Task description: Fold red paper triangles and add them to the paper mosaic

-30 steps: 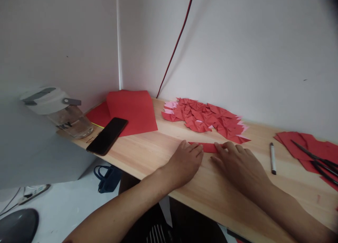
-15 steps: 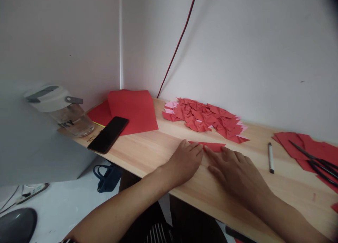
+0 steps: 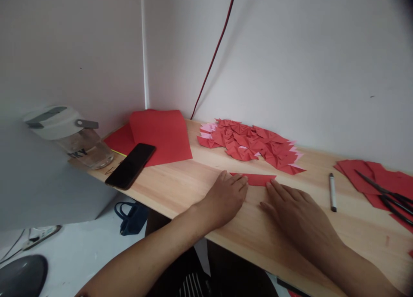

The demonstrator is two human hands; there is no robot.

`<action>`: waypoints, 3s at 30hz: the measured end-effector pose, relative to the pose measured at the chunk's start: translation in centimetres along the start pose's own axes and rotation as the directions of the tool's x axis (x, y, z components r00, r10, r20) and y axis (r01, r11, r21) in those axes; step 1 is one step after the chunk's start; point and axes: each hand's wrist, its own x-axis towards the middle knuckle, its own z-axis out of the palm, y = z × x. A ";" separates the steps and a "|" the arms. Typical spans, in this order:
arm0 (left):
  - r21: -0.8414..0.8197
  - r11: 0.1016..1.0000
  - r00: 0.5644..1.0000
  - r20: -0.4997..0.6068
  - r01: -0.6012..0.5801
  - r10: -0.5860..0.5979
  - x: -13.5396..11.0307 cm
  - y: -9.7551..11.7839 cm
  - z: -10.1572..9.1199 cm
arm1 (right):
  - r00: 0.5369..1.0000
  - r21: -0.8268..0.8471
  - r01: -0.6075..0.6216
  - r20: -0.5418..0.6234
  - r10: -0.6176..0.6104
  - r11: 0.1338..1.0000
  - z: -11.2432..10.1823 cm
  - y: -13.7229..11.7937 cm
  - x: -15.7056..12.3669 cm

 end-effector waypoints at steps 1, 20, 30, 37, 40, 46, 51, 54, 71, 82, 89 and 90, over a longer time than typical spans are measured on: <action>0.003 1.000 1.000 0.000 -0.001 0.001 0.0 0.0 0.0 | 1.000 -0.003 -0.003 0.000 0.003 1.000 0.0 0.0 0.0; -0.020 1.000 0.999 -0.041 0.001 -0.002 -0.2 -0.1 0.0 | 0.981 -0.017 -0.017 0.194 0.020 1.000 -0.5 -0.8 0.7; -0.013 1.000 0.999 -0.050 -0.003 0.003 -0.2 -0.2 0.5 | 1.000 -0.070 -0.001 0.018 0.003 0.998 -0.2 -0.8 0.8; 0.011 1.000 0.995 -0.098 -0.011 0.012 -0.3 -0.1 0.6 | 0.989 -0.020 -0.046 0.140 0.049 0.999 -0.7 -1.1 0.8; 0.018 1.000 0.995 -0.100 -0.009 0.011 -0.3 -0.1 0.8 | 0.977 -0.035 -0.032 0.210 0.038 0.999 -1.0 -1.5 1.0; -0.013 1.000 0.997 -0.081 -0.006 0.005 -0.2 -0.2 0.7 | 0.984 -0.053 -0.012 0.178 0.021 0.999 -0.6 -1.5 1.0; -0.032 0.999 0.998 -0.057 0.004 -0.006 -0.2 -0.1 0.5 | 0.996 -0.070 -0.012 0.092 0.018 0.997 0.1 -1.0 0.6; -0.032 0.999 0.999 -0.054 0.004 -0.006 -0.2 -0.1 0.4 | 0.987 -0.064 -0.036 0.157 0.046 0.997 0.1 -1.2 0.5; 0.035 0.999 0.996 -0.088 0.000 0.003 -0.3 0.0 0.8 | 0.975 -0.023 -0.036 0.218 0.040 0.999 -0.3 -1.2 0.4; -0.011 1.000 0.999 -0.051 0.013 -0.014 -1.2 -0.9 -1.1 | 0.991 -0.019 -0.052 0.124 0.054 0.998 -0.1 -1.2 0.3; 0.042 0.994 0.989 -0.119 0.097 -0.091 2.1 2.3 -1.1 | 0.981 -0.005 -0.060 0.185 0.060 0.998 -0.3 -1.2 0.4; 0.039 0.992 0.986 -0.123 0.117 -0.111 2.4 2.5 -0.9 | 0.979 -0.004 -0.057 0.194 0.057 0.998 -0.4 -1.2 0.5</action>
